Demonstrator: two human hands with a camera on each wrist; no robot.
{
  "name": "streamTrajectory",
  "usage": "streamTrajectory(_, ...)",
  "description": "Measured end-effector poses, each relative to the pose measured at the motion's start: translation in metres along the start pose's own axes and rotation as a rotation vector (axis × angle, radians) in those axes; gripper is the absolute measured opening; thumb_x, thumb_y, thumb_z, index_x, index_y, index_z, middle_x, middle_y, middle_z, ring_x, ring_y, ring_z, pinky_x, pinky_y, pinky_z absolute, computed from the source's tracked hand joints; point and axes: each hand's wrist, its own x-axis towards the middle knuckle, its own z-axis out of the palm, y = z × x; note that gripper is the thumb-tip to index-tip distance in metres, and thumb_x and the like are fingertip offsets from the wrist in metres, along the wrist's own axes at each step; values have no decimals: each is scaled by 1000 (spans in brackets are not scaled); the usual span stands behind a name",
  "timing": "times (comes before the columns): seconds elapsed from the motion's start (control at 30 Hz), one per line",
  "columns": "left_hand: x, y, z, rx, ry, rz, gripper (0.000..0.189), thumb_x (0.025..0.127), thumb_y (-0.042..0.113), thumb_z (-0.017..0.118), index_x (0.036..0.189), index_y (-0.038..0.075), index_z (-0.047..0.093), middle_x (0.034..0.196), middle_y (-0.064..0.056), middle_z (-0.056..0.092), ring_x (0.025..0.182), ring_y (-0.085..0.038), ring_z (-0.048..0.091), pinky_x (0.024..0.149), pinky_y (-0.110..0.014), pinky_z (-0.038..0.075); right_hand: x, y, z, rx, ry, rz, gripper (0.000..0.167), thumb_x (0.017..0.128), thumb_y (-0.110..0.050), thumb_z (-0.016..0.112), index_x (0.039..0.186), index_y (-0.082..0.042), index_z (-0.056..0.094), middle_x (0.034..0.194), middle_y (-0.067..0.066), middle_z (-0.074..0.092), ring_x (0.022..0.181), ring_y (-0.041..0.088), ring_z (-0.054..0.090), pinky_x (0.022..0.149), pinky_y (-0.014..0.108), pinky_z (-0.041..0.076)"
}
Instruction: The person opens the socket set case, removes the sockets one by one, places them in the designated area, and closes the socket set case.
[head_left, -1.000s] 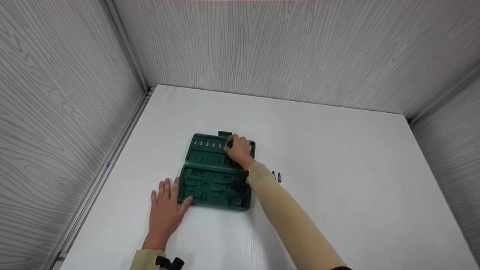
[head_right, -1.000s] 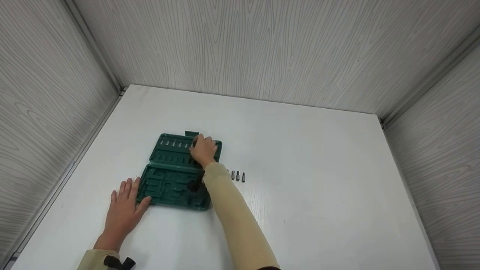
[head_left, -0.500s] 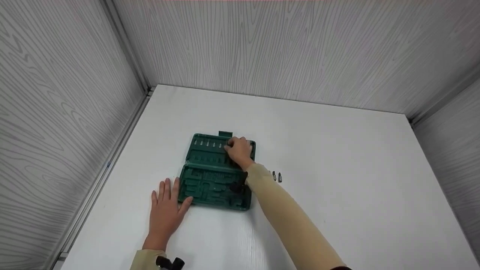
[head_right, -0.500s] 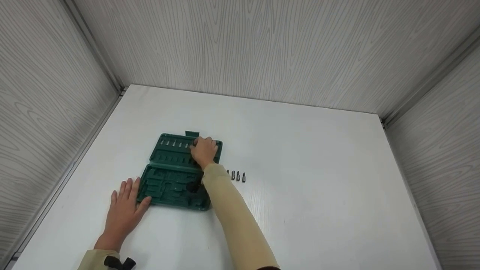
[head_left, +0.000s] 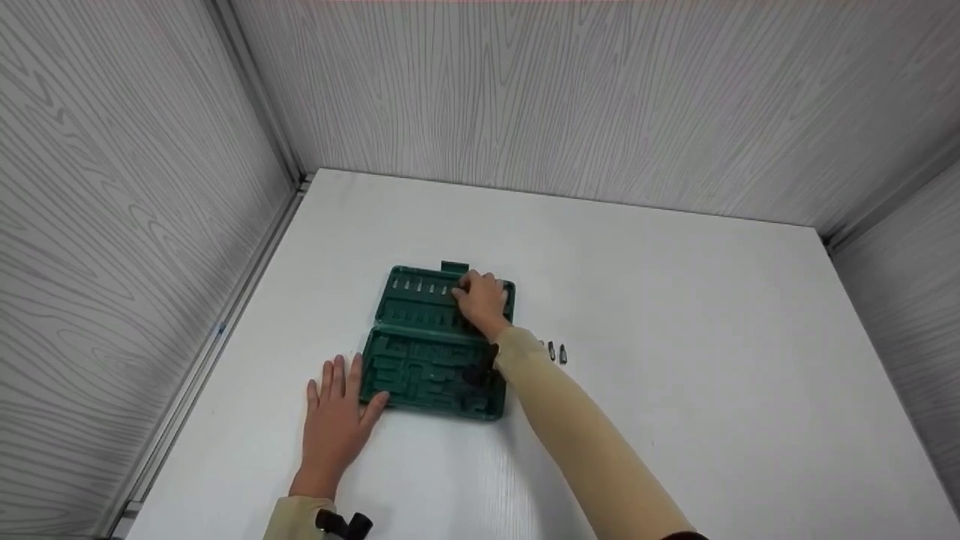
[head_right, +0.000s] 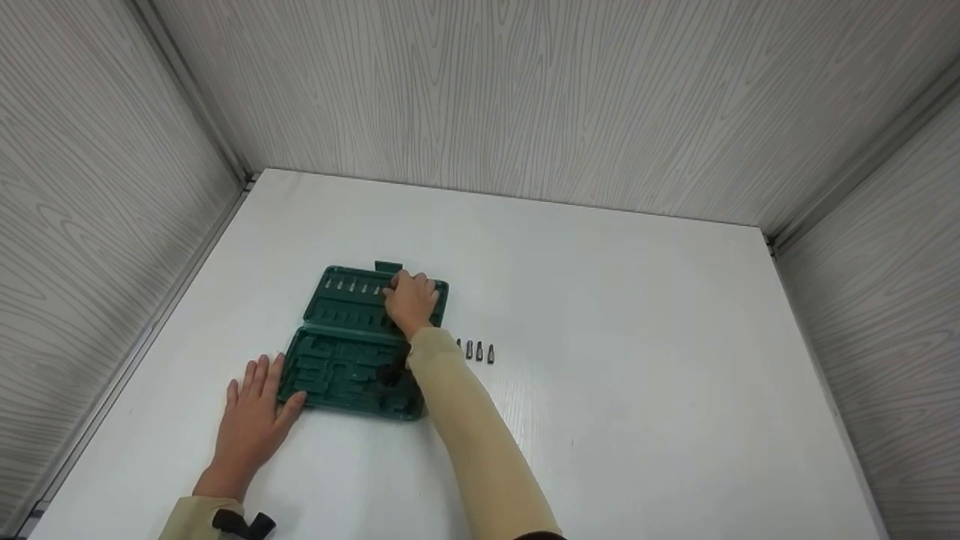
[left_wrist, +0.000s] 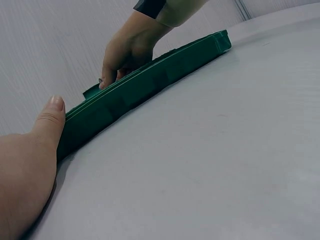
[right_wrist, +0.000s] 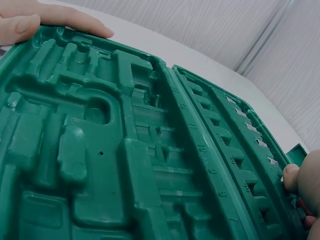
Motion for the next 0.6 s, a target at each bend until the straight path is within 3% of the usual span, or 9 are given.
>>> streamTrajectory(0.4,3,-1,2,-17,-10,13,79,91,60,42,149,10,21,150,-23,20,138,-38,12,107,-57,6,4,1,-5,96,15,43,20,96,-28,53,106,-11,57,104,7,52,97,24,45,92,45,32)
streamTrajectory(0.6,6,-3,1,-15,-10,15,79,91,60,41,148,10,22,149,-23,21,138,-38,13,107,-57,6,6,2,-12,153,-26,11,22,96,-29,52,106,-9,56,105,7,52,98,23,44,92,44,32)
